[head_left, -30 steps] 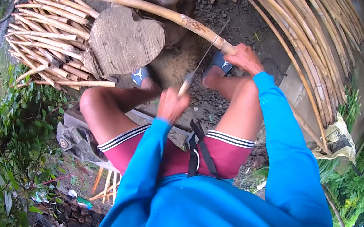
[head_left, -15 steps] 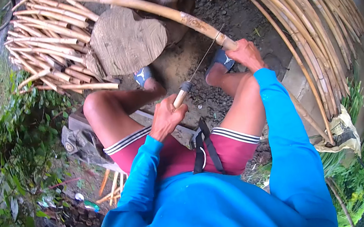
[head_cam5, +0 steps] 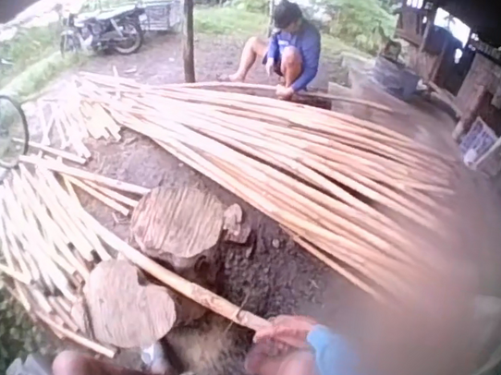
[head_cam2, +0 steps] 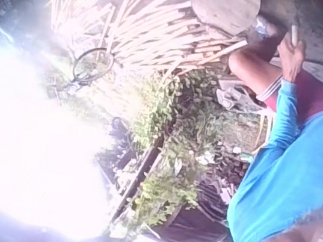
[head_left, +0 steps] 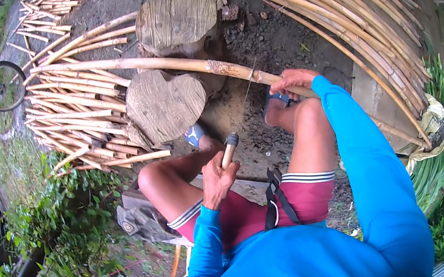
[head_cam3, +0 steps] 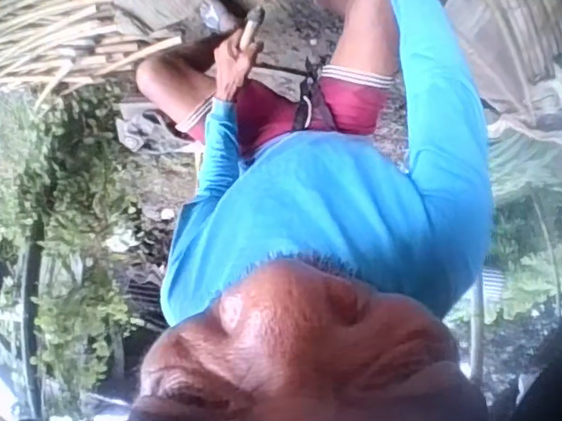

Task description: The person cuts bamboo poles using a hand saw, moves and repositions the poles by hand, and saws another bamboo pole.

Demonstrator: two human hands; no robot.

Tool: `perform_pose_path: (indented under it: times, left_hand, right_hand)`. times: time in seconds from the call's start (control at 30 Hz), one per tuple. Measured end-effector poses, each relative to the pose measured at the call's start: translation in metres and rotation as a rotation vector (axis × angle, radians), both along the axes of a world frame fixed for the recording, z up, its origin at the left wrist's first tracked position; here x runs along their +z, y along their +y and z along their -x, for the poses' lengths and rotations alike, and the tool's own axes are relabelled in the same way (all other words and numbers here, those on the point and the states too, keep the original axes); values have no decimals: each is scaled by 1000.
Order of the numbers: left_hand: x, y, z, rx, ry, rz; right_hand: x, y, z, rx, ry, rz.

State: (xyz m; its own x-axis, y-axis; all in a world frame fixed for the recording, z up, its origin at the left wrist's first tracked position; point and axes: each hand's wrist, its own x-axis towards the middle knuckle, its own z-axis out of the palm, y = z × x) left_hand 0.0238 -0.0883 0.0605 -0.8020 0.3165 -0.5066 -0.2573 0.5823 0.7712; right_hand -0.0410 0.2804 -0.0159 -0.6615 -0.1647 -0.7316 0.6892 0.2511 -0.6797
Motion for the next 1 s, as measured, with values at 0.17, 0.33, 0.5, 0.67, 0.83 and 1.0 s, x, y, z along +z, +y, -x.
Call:
perform_pose_path:
  times: [0.17,0.33,0.5,0.67,0.83,1.0]
  left_hand:
    - [-25,-8,2,-36,-57,29]
    - [-42,-23,-6,-10,-148,39]
    - [-50,-16,-10,202,-445,-195]
    - [-51,-17,-8,241,-483,-206]
    - [-57,-19,-10,228,-434,-167]
    - [-57,-17,-14,244,-307,-169]
  right_hand:
    - [-19,-4,1,36,-207,-21]
    - [8,-29,10,294,210,-598]
    - [-3,-45,8,232,356,-897]
    - [-3,-51,10,223,263,-814]
    - [-3,-53,6,210,307,-826]
    - [-7,-49,0,305,569,-940]
